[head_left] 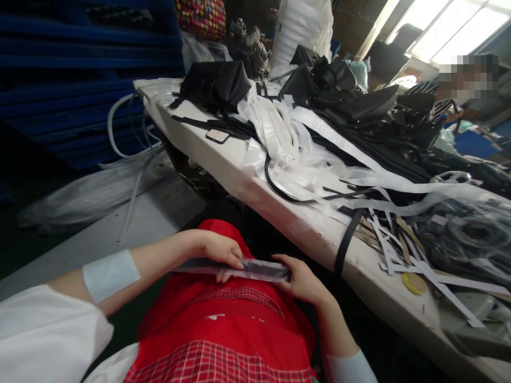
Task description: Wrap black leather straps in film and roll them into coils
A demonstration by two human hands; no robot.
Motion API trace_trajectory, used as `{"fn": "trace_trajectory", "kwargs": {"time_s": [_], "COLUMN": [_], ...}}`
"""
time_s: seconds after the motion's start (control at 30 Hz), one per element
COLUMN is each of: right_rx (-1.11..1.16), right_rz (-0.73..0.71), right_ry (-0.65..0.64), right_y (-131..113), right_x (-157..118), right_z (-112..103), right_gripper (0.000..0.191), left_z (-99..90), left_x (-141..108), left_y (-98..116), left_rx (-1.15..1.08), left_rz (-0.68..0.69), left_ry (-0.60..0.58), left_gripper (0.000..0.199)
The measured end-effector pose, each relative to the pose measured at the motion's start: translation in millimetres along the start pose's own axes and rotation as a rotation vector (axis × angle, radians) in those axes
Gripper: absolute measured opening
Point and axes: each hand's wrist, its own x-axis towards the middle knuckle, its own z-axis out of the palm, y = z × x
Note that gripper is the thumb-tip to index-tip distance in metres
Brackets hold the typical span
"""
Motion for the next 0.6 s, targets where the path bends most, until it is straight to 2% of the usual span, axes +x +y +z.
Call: {"fn": "trace_trajectory", "kwargs": {"time_s": [0.07, 0.13, 0.2, 0.3, 0.37, 0.43, 0.53, 0.6], "right_rx": [0.107, 0.133, 0.098, -0.078, -0.186, -0.111, 0.186, 0.260], "right_rz": [-0.068, -0.045, 0.043, 0.262, 0.347, 0.267, 0.038, 0.012], "right_ry": [-0.106, -0.132, -0.094, 0.057, 0.131, 0.097, -0.089, -0.155], "right_y": [-27, -32, -12, 36, 51, 44, 9, -8], "right_x": [5, 9, 9, 2, -2, -2, 6, 14], "right_z": [8, 10, 5, -11, -17, -14, 0, 7], "right_gripper": [0.046, 0.032, 0.029, 0.026, 0.021, 0.025, 0.031, 0.034], "left_z": [7.3, 8.9, 3.9, -8.1, -12.0, -10.3, -2.0, 4.2], "left_x": [16, 20, 12, -10, -16, -10, 9, 14], "left_y": [11, 19, 18, 6, -1, -3, 4, 9], "left_rx": [-0.015, -0.022, -0.011, 0.014, 0.013, 0.000, -0.026, -0.030], "left_rz": [0.029, 0.028, 0.004, -0.043, -0.053, -0.036, 0.009, 0.019], "left_ry": [0.024, 0.021, 0.010, 0.011, 0.027, 0.052, 0.071, 0.053], "left_gripper": [0.038, 0.033, 0.031, 0.036, 0.042, 0.046, 0.045, 0.043]}}
